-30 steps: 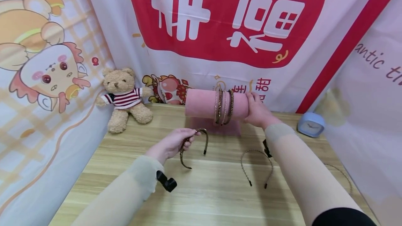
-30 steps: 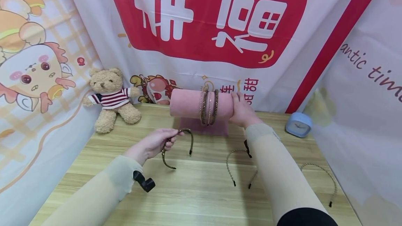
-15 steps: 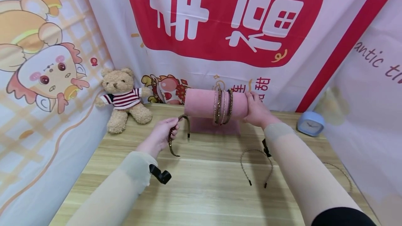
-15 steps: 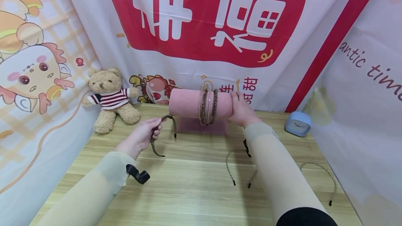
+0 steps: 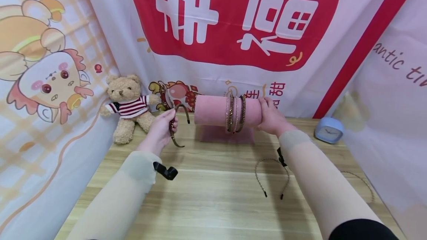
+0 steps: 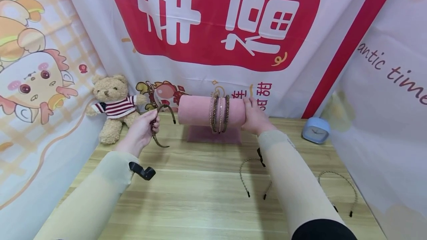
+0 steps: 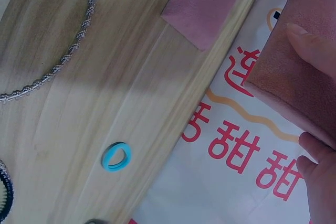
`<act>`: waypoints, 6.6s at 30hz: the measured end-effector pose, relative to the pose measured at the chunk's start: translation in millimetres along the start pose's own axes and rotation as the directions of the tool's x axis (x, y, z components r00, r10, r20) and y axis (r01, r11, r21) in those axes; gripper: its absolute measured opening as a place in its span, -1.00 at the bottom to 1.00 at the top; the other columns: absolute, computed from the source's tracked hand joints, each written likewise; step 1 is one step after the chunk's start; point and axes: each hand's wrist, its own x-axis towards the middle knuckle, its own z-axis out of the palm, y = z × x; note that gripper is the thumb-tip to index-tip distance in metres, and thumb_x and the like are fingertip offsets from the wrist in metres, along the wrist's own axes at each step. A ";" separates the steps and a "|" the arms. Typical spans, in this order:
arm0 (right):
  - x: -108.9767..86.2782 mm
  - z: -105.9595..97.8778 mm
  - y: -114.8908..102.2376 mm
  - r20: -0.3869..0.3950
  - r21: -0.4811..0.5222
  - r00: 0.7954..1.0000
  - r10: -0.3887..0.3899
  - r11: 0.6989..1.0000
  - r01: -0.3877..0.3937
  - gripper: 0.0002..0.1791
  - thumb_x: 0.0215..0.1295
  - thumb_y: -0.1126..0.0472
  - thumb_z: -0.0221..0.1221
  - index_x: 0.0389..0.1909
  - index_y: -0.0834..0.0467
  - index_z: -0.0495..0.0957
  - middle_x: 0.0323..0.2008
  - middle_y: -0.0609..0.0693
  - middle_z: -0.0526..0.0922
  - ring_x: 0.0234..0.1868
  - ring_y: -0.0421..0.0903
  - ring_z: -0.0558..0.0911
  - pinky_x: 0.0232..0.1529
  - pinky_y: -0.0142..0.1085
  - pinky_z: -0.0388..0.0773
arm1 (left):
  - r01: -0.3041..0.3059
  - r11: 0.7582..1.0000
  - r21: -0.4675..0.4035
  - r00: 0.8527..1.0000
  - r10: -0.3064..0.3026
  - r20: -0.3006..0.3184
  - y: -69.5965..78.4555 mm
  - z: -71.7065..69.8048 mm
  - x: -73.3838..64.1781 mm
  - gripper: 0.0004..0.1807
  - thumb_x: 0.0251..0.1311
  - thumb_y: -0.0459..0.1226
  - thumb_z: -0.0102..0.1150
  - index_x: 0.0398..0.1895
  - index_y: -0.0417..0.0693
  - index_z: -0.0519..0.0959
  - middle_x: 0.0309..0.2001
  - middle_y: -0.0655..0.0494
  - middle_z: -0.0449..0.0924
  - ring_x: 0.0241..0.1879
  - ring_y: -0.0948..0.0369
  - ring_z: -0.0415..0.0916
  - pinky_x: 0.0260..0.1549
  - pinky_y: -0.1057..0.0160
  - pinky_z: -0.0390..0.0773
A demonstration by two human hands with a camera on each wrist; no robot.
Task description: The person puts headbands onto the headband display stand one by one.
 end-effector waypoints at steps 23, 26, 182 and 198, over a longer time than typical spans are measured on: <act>0.2 -1.5 0.2 -0.012 -0.018 1.000 -0.027 0.999 0.027 0.39 -0.19 0.23 0.55 0.58 0.10 -0.22 0.49 0.27 -0.16 0.36 0.35 0.20 0.33 0.18 0.19 | -0.063 0.997 0.055 0.997 0.065 -0.038 10.6 68.1 46.4 -0.63 0.49 -0.27 -0.02 0.25 -0.24 0.46 -0.42 0.04 0.44 -0.60 0.33 0.34 -0.69 0.51 0.33; 0.7 -0.5 0.4 -0.010 -0.017 1.000 -0.022 1.000 0.022 0.38 -0.18 0.21 0.56 0.57 0.10 -0.20 0.49 0.27 -0.16 0.36 0.34 0.20 0.34 0.17 0.18 | -0.058 0.998 0.033 0.998 0.059 -0.033 7.8 78.0 49.2 -0.68 0.49 -0.29 -0.02 0.18 -0.29 0.46 -0.40 0.00 0.42 -0.62 0.33 0.32 -0.72 0.51 0.31; 1.7 -0.2 1.2 0.001 0.043 1.000 0.002 0.999 -0.002 0.40 -0.12 0.27 0.53 0.59 0.04 -0.30 0.51 0.22 -0.24 0.37 0.35 0.19 0.32 0.18 0.20 | -0.111 0.278 0.954 0.986 -0.091 0.141 -243.0 165.2 -19.8 -0.80 0.19 -0.18 0.27 -0.52 -0.01 0.51 -0.55 0.16 0.50 -0.59 0.15 0.40 -0.58 0.20 0.44; -1.7 -2.6 -3.9 -0.002 0.030 1.000 -0.007 1.000 0.007 0.41 -0.14 0.31 0.52 0.59 0.07 -0.32 0.51 0.25 -0.24 0.37 0.37 0.18 0.33 0.18 0.18 | 0.293 0.861 0.417 0.847 -0.436 0.305 -194.4 117.3 -42.3 -0.72 0.32 -0.47 -0.05 0.01 -0.48 0.51 -0.40 -0.08 0.67 -0.46 0.16 0.67 -0.32 0.16 0.69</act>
